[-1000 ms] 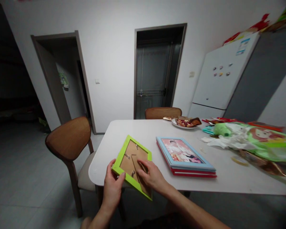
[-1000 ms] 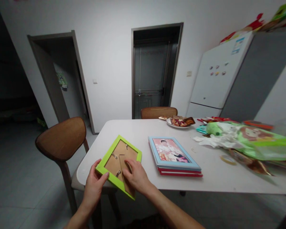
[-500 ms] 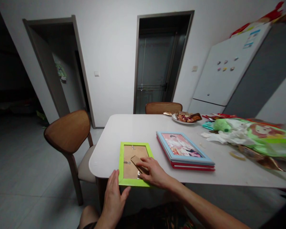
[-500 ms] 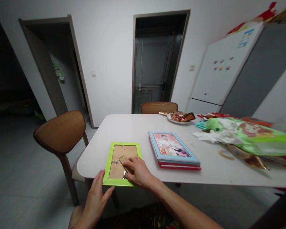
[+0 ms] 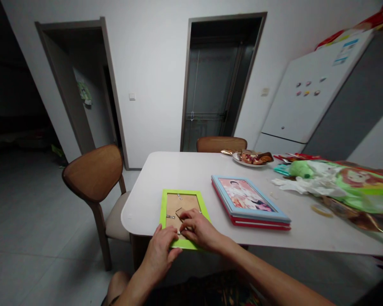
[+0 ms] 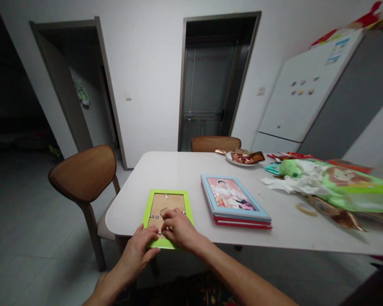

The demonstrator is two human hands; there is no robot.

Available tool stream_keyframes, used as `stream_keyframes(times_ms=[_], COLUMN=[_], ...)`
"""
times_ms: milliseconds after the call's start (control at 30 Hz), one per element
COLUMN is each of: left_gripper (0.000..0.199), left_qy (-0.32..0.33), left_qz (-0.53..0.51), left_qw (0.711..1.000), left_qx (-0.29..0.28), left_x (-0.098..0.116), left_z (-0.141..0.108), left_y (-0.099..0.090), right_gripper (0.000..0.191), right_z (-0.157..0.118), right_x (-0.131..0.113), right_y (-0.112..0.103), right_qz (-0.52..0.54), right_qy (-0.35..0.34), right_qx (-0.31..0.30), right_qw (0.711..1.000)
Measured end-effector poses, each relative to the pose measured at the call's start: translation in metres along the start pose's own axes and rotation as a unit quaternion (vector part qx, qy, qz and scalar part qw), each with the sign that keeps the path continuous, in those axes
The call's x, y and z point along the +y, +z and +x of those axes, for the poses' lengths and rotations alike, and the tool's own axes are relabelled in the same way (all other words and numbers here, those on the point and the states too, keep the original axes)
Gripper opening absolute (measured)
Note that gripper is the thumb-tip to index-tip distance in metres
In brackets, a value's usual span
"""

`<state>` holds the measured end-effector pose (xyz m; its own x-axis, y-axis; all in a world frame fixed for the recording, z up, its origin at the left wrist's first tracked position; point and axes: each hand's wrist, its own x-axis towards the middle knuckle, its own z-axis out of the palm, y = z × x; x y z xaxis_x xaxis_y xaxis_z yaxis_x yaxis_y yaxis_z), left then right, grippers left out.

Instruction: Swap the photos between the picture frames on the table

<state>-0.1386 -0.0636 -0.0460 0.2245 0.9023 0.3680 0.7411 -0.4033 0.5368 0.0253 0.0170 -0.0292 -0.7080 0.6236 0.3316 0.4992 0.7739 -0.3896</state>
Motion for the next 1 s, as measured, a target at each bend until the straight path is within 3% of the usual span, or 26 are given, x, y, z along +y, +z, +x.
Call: stream_keyframes(times_ms=[133,433,600,800,1000], left_gripper=[0.021,0.023,0.024,0.024,0.026], left_qy=[0.003,-0.009,-0.02,-0.02,-0.02], left_qz=[0.001,0.004,-0.005,-0.012,-0.01], left_qw=[1.0,1.0,1.0,1.0,1.0], left_qx=[-0.003,0.007,0.003,-0.001,-0.001], left_x=[0.0,0.005,0.008,0.008,0.006], left_z=[-0.001,0.0,0.001,0.0,0.0], left_y=[0.001,0.002,0.0,-0.001,0.002], right_gripper=[0.017,0.023,0.025,0.029,0.031], right_z=[0.015,0.059,0.06,0.067,0.07], right_x=[-0.003,-0.01,0.004,0.032,0.037], right_y=[0.004,0.031,0.025,0.017,0.019], right_qz=[0.003,-0.11,-0.125,-0.157,-0.157], right_qy=[0.046,0.138,0.166,0.266,0.281], right_qx=[0.019,0.021,0.021,0.027,0.015], right_qw=[0.999,0.984,0.978,0.951,0.947])
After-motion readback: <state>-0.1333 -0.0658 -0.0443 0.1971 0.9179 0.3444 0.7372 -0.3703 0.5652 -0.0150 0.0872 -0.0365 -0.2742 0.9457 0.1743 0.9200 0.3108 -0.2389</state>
